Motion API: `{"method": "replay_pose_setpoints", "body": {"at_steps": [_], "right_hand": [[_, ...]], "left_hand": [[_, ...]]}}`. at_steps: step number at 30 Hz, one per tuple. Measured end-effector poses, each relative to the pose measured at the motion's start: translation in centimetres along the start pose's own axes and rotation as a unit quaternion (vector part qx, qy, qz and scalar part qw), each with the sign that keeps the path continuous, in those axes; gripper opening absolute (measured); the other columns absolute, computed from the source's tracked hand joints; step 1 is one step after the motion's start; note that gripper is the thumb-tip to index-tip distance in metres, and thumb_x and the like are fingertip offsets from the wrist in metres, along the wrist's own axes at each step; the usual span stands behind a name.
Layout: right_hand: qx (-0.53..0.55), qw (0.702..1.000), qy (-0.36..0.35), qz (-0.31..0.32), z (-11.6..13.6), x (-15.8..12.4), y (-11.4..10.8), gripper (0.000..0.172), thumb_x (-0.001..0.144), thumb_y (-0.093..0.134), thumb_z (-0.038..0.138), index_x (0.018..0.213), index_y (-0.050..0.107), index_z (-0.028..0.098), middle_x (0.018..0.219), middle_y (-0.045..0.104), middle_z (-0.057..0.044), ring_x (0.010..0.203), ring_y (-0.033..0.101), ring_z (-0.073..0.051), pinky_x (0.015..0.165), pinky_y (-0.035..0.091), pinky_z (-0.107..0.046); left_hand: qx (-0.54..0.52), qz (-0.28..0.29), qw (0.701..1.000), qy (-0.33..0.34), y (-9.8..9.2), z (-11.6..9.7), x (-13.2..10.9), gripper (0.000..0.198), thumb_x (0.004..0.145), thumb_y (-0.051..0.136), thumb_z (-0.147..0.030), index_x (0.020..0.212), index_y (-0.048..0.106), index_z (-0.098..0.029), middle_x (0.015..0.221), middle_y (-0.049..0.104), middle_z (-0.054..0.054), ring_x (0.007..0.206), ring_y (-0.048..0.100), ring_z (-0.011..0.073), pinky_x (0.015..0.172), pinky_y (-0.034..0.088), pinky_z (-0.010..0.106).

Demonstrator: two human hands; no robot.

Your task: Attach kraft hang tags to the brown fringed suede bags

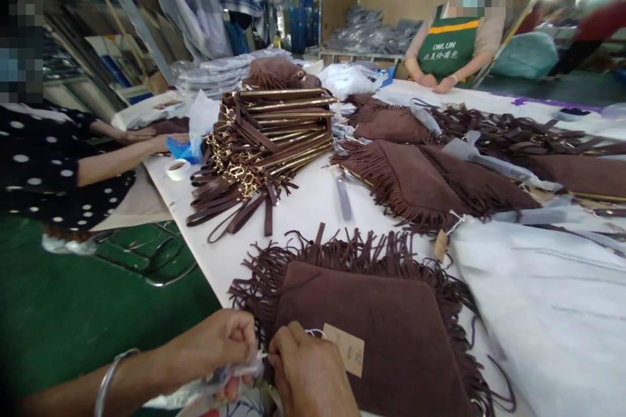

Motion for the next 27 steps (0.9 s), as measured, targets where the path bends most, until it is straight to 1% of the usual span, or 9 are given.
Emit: {"method": "replay_pose_setpoints", "body": {"at_steps": [4,8,11,13,16,18,19,22,27], "right_hand": [[0.002,1.000,-0.002,-0.001,-0.1,0.0,-0.1,0.013,0.089,0.051,0.015,0.089,0.058,0.026,0.083,0.067,0.002,0.068,0.065,-0.016,0.058,0.030,-0.027],[-0.002,1.000,-0.003,-0.005,0.0,-0.1,-0.2,0.013,0.089,0.049,0.014,0.088,0.057,0.025,0.084,0.067,0.001,0.066,0.064,-0.017,0.057,0.030,-0.028],[0.000,1.000,0.007,-0.014,-0.1,-0.1,-0.3,0.013,0.088,0.048,0.013,0.088,0.055,0.023,0.083,0.068,0.000,0.065,0.063,-0.016,0.056,0.029,-0.027],[0.000,1.000,0.009,-0.023,-0.1,-0.1,-0.3,0.014,0.088,0.046,0.012,0.088,0.055,0.023,0.082,0.067,-0.001,0.064,0.063,-0.017,0.056,0.029,-0.027],[-0.004,0.999,0.009,-0.037,-0.1,-0.1,-0.3,0.015,0.087,0.046,0.011,0.087,0.054,0.024,0.079,0.067,-0.001,0.064,0.064,-0.018,0.057,0.028,-0.028],[-0.004,0.999,0.013,-0.048,-0.2,-0.2,-0.3,0.016,0.086,0.047,0.010,0.086,0.054,0.024,0.078,0.067,0.000,0.064,0.064,-0.019,0.056,0.027,-0.029],[-0.004,0.998,0.017,-0.053,-0.2,-0.3,-0.3,0.016,0.086,0.047,0.009,0.085,0.054,0.024,0.077,0.067,0.000,0.064,0.064,-0.019,0.056,0.027,-0.029],[0.003,0.998,0.027,-0.054,-0.3,-0.4,-0.4,0.016,0.087,0.048,0.010,0.084,0.055,0.023,0.077,0.067,-0.001,0.065,0.064,-0.019,0.057,0.027,-0.029],[0.044,0.998,0.029,-0.046,-0.2,-0.6,-0.7,0.013,0.089,0.049,0.012,0.087,0.055,0.024,0.079,0.068,0.001,0.071,0.065,-0.019,0.060,0.029,-0.027]], "left_hand": [[0.037,-0.003,0.999,0.030,-0.1,-0.4,-0.3,0.017,0.077,0.062,-0.031,0.077,0.053,-0.016,0.064,0.066,0.003,0.044,0.057,0.0119,0.040,0.038,0.017],[0.101,-0.026,0.993,0.048,-0.1,-0.3,-0.8,0.030,0.086,0.060,-0.045,0.087,0.054,-0.016,0.062,0.057,-0.004,0.044,0.046,0.0088,0.041,0.032,0.018],[0.185,-0.024,0.977,0.105,0.4,-1.2,-1.5,0.026,0.086,0.064,-0.041,0.084,0.058,-0.016,0.069,0.055,-0.005,0.058,0.047,0.0097,0.052,0.034,0.019],[0.287,-0.032,0.948,0.135,0.6,-1.7,-2.0,0.024,0.091,0.057,-0.036,0.077,0.058,-0.017,0.072,0.056,-0.004,0.066,0.050,0.0118,0.059,0.035,0.021],[0.461,-0.057,0.871,0.160,0.6,-2.0,-2.7,0.026,0.097,0.044,-0.031,0.078,0.058,-0.019,0.074,0.061,-0.002,0.069,0.055,0.0150,0.064,0.038,0.025],[0.523,-0.070,0.830,0.180,0.8,-2.1,-3.2,0.023,0.098,0.040,-0.027,0.085,0.059,-0.020,0.083,0.065,0.001,0.075,0.060,0.0175,0.071,0.041,0.027],[0.531,-0.072,0.823,0.188,1.0,-2.2,-3.4,0.022,0.097,0.039,-0.025,0.088,0.059,-0.021,0.086,0.066,0.002,0.078,0.061,0.0182,0.073,0.042,0.028],[0.502,-0.072,0.838,0.203,1.6,-2.3,-4.0,0.020,0.095,0.039,-0.018,0.088,0.057,-0.021,0.089,0.066,0.003,0.078,0.062,0.0173,0.074,0.043,0.026],[0.374,-0.076,0.906,0.185,2.1,-2.2,-4.2,0.021,0.092,0.039,-0.018,0.105,0.055,-0.021,0.075,0.064,-0.001,0.067,0.058,0.0160,0.066,0.042,0.024]]}}
Point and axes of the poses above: each hand's wrist, its own x-axis towards the middle knuckle, its own y-axis out of the palm, z = x × y, the point moved 10 cm from there along x, towards the middle knuckle
